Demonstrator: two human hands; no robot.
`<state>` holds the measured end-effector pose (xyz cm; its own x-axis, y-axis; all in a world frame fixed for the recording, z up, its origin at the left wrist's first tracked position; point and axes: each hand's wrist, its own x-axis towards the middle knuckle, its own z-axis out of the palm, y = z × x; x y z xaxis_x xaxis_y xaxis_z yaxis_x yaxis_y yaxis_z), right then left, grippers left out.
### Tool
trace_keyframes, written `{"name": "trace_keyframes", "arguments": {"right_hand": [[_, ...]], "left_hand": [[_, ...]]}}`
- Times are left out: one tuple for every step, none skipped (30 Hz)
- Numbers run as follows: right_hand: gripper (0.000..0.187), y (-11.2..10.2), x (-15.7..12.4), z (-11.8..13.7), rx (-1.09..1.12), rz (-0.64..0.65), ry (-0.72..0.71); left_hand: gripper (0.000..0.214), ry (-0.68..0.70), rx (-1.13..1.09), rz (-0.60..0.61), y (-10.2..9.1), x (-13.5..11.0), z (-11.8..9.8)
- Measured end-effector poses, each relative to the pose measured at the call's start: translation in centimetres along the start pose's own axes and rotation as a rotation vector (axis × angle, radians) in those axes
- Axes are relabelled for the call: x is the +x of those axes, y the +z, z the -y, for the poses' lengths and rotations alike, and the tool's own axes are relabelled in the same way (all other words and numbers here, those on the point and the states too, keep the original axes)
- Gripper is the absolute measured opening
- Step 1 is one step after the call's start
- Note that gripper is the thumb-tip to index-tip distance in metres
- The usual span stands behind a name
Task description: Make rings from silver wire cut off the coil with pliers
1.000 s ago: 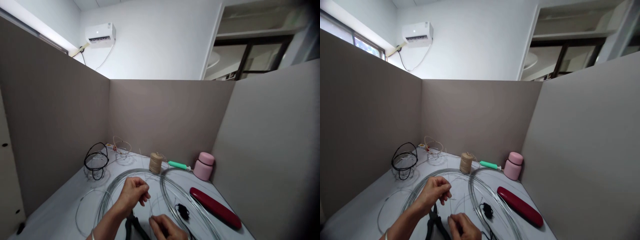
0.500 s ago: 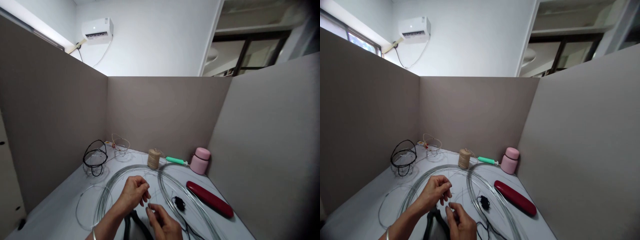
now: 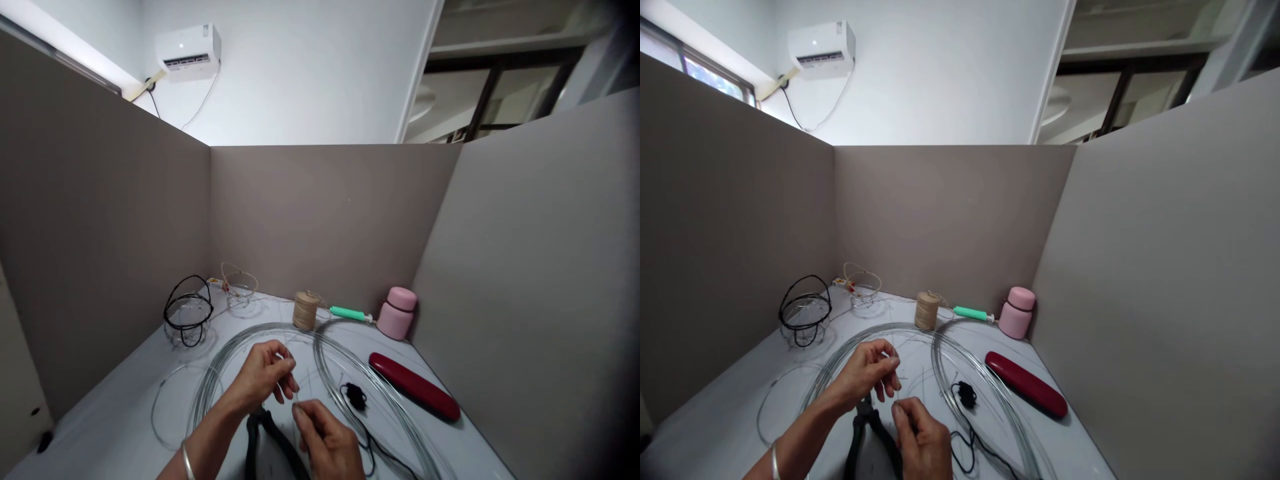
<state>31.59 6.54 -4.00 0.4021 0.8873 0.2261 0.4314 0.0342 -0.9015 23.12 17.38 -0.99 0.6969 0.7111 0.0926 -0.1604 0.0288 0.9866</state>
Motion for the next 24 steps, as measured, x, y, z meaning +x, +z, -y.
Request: {"name": "trace_keyframes", "arguments": {"right_hand": [[0.031,0.0,0.0,0.1,0.004,0.009,0.001],[0.031,0.0,0.0,0.2,0.010,0.013,0.002],[0.031,0.0,0.0,0.2,0.018,0.016,0.003],[0.031,0.0,0.0,0.3,0.025,0.021,0.005],[0.031,0.0,0.0,0.3,0.031,0.026,0.007],[0.031,0.0,0.0,0.3,0.035,0.030,0.011],[0.031,0.0,0.0,0.3,0.039,0.029,0.020],[0.031,-0.1,0.0,0.3,0.045,0.029,0.031],[0.031,-0.1,0.0,0.2,0.052,0.030,0.044],[0.032,-0.2,0.0,0.2,0.059,0.035,0.056],[0.032,-0.2,0.1,0.2,0.067,0.047,0.066],[0.032,-0.2,0.0,0.2,0.072,0.061,0.072],[0.032,-0.2,0.0,0.2,0.075,0.073,0.072],[0.032,-0.1,0.0,0.2,0.080,0.074,0.069],[0.032,0.0,0.0,0.1,0.087,0.067,0.065],[0.032,0.1,0.0,0.1,0.097,0.056,0.062],[0.033,0.2,0.0,0.1,0.108,0.042,0.060],[0.033,0.2,0.0,0.1,0.119,0.033,0.061],[0.033,0.3,0.0,0.1,0.125,0.036,0.062],[0.033,0.2,0.0,0.1,0.128,0.046,0.065],[0.032,0.2,0.0,0.2,0.128,0.061,0.068],[0.032,0.1,0.0,0.3,0.129,0.075,0.074],[0.033,0.1,0.0,0.4,0.133,0.083,0.080],[0.033,0.0,0.0,0.5,0.141,0.083,0.084]], "left_hand": [[0.025,0.004,0.001,-0.005,0.0,0.0,0.0],[0.025,0.009,0.000,-0.009,0.0,0.0,0.1],[0.025,0.015,-0.003,-0.013,0.0,0.0,0.1],[0.024,0.022,-0.007,-0.019,0.1,0.0,0.1],[0.024,0.026,-0.011,-0.026,0.1,0.0,0.1],[0.024,0.027,-0.015,-0.032,0.1,0.0,0.1],[0.025,0.025,-0.020,-0.032,0.1,0.0,0.1],[0.025,0.020,-0.028,-0.026,0.1,0.0,0.0],[0.026,0.014,-0.037,-0.018,0.1,0.0,-0.1],[0.026,0.007,-0.046,-0.013,0.0,0.0,-0.2],[0.027,0.002,-0.051,-0.011,-0.2,0.0,-0.3],[0.027,0.000,-0.051,-0.012,-0.3,0.0,-0.4],[0.028,0.002,-0.048,-0.018,-0.4,0.0,-0.5],[0.028,0.007,-0.043,-0.025,-0.5,0.1,-0.6],[0.028,0.015,-0.040,-0.030,-0.6,0.1,-0.6],[0.028,0.023,-0.040,-0.032,-0.6,0.1,-0.6],[0.028,0.030,-0.043,-0.034,-0.7,0.1,-0.6],[0.029,0.033,-0.049,-0.040,-0.7,0.2,-0.6],[0.029,0.031,-0.057,-0.044,-0.7,0.2,-0.6],[0.030,0.022,-0.064,-0.043,-0.7,0.2,-0.6],[0.032,0.007,-0.069,-0.043,-0.7,0.2,-0.6],[0.033,-0.009,-0.073,-0.042,-0.8,0.2,-0.6],[0.033,-0.019,-0.074,-0.046,-0.9,0.2,-0.7],[0.034,-0.020,-0.073,-0.053,-0.9,0.2,-0.7]]}}
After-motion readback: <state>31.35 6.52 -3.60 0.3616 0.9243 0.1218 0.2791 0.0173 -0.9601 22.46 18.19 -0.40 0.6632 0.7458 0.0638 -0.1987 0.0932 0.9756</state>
